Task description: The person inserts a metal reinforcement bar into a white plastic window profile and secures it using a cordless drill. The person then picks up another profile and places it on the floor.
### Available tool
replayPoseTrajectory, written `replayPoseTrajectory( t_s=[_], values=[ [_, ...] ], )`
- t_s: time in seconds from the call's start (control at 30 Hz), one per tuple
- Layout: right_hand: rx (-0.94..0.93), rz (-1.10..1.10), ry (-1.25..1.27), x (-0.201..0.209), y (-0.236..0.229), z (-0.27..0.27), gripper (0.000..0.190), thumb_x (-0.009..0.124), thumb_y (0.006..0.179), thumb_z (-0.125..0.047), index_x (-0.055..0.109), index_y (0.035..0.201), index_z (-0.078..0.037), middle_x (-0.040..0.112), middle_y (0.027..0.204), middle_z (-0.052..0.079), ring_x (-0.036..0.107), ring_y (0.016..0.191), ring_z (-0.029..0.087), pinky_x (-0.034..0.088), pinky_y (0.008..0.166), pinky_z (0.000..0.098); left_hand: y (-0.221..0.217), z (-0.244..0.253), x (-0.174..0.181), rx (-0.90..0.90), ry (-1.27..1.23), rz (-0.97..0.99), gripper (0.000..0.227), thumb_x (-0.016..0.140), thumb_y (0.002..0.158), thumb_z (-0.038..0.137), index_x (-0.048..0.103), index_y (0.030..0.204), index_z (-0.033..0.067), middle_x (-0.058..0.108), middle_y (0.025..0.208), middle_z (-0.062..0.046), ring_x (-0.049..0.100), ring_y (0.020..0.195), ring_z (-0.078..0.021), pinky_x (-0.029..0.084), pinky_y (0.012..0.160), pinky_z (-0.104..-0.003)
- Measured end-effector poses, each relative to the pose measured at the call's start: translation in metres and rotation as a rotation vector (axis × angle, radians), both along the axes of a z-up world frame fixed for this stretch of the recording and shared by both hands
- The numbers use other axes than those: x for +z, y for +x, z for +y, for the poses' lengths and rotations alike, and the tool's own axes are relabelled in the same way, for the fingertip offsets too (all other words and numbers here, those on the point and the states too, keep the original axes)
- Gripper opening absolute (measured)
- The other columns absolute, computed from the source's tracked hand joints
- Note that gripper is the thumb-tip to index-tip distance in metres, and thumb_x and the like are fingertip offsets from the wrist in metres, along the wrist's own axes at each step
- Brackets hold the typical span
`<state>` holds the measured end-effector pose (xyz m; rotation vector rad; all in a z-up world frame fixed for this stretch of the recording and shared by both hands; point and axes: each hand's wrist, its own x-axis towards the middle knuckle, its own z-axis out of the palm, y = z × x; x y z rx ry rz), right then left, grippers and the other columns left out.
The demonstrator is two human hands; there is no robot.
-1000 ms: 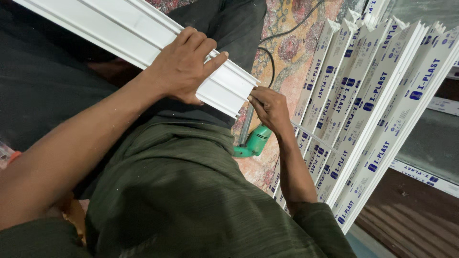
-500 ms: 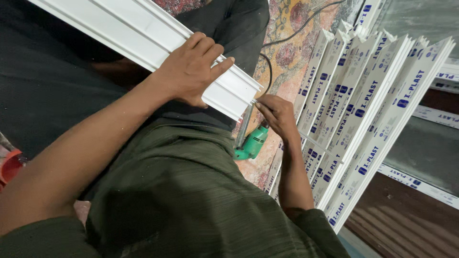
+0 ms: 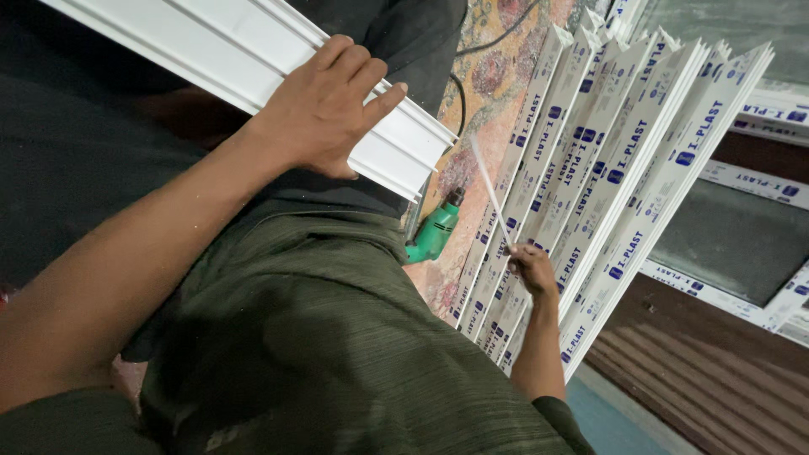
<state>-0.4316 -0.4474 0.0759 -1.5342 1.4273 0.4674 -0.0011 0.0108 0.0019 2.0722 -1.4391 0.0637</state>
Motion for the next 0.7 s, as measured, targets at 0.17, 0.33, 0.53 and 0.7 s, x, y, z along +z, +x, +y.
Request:
replayPoseTrajectory(
  t_s=[0.17, 0.33, 0.53, 0.7],
  values=[
    [-0.282, -0.250, 0.028, -0.091, 0.013, 0.066, 0.016, 0.064, 0.096, -0.018, 0.070, 0.099, -0.004, 0.062, 0.076, 0.002, 0.054, 0.056, 0.012, 0.045, 0.049, 0.0260, 0.002, -0.001, 0.000, -0.018, -0.014, 0.016, 0.112, 0.092, 0.047, 0.059, 0.065, 0.141, 0.0061, 0.059, 0.126, -0.016, 0.051, 0.123, -0.0331, 0.032, 0.116, -0.047],
    [-0.269, -0.464, 0.015, -0.201, 0.063, 0.136, 0.013, 0.067, 0.102, -0.013, 0.069, 0.101, -0.001, 0.064, 0.082, 0.004, 0.062, 0.069, 0.013, 0.052, 0.062, 0.0281, 0.001, 0.003, -0.001, -0.021, -0.039, 0.010, 0.111, 0.092, 0.044, 0.057, 0.066, 0.140, 0.0060, 0.059, 0.126, -0.016, 0.052, 0.123, -0.0334, 0.033, 0.115, -0.047],
    [-0.262, -0.331, 0.012, -0.256, 0.085, 0.142, 0.012, 0.061, 0.099, -0.020, 0.065, 0.094, -0.009, 0.061, 0.072, 0.004, 0.054, 0.051, 0.014, 0.045, 0.044, 0.0291, -0.001, -0.004, 0.001, 0.005, 0.038, -0.024, 0.117, 0.093, 0.041, 0.062, 0.065, 0.139, 0.0062, 0.059, 0.126, -0.017, 0.051, 0.122, -0.0333, 0.032, 0.115, -0.046],
    [-0.052, -0.274, -0.045, -0.220, 0.094, 0.128, 0.011, 0.065, 0.095, -0.018, 0.064, 0.097, -0.007, 0.069, 0.083, 0.004, 0.065, 0.066, 0.014, 0.057, 0.056, 0.0303, 0.000, -0.001, 0.000, -0.026, 0.022, 0.025, 0.115, 0.094, 0.044, 0.058, 0.063, 0.142, 0.0065, 0.059, 0.128, -0.016, 0.050, 0.125, -0.0335, 0.032, 0.117, -0.047]
  ],
)
